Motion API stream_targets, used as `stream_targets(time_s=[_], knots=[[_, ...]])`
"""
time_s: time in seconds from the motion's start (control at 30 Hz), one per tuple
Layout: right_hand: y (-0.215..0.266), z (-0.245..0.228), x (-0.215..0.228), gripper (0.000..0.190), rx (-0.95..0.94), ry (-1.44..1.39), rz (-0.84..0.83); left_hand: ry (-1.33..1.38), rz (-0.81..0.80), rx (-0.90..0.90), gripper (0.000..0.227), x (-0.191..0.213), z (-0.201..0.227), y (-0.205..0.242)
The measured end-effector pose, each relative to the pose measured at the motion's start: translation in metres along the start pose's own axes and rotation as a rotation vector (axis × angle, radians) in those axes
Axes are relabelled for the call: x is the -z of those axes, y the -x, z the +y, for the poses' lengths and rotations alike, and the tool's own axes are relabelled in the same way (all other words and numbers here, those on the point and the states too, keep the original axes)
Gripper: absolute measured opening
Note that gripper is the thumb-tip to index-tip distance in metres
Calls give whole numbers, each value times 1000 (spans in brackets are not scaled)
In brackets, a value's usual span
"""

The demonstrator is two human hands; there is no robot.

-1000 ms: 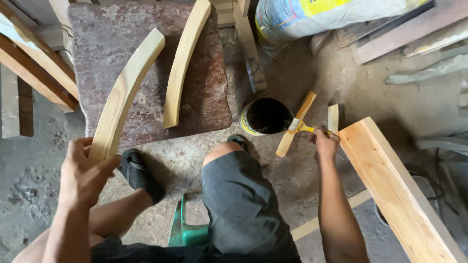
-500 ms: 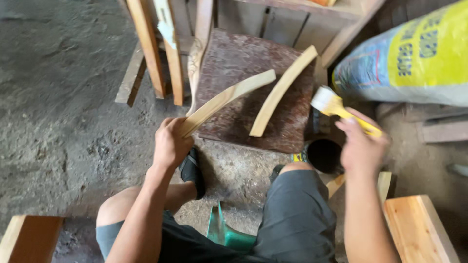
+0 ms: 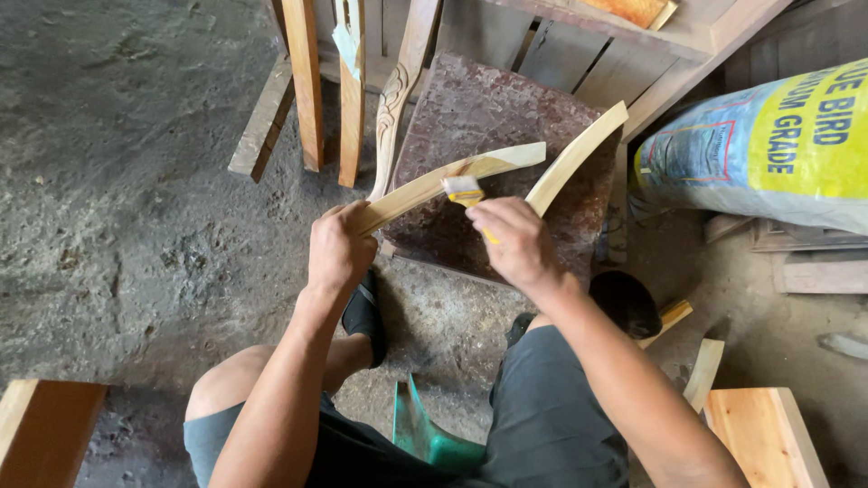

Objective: The person applies a dark liquid finish to several small wooden pieces using a paintbrush. They dip the brush into a can, coat each piece, and set them aside. The person also adds a liquid from a bottle into the finish can and wipes their hands with a cloth.

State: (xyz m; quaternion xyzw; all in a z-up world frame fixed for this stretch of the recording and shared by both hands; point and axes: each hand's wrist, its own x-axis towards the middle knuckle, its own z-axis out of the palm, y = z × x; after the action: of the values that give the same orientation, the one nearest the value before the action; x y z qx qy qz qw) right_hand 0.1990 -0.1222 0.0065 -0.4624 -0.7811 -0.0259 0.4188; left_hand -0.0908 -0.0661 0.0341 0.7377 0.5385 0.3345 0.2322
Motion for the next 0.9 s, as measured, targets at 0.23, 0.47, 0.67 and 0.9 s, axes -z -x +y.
stream_targets(time_s=[0.23,0.47,0.67,0.9], knots=[[-3,19,23,15,-290,155,49,-34,-15,46,48,4,5,3],[4,33,5,11,-404,47,-20,-23,22,12,49,3,5,5],[8,58,29,14,-363,96,-1,-28,-8,38,48,0,0,4],[-5,52,24,13,-629,67,57,4,-27,86,48,4,0,4]])
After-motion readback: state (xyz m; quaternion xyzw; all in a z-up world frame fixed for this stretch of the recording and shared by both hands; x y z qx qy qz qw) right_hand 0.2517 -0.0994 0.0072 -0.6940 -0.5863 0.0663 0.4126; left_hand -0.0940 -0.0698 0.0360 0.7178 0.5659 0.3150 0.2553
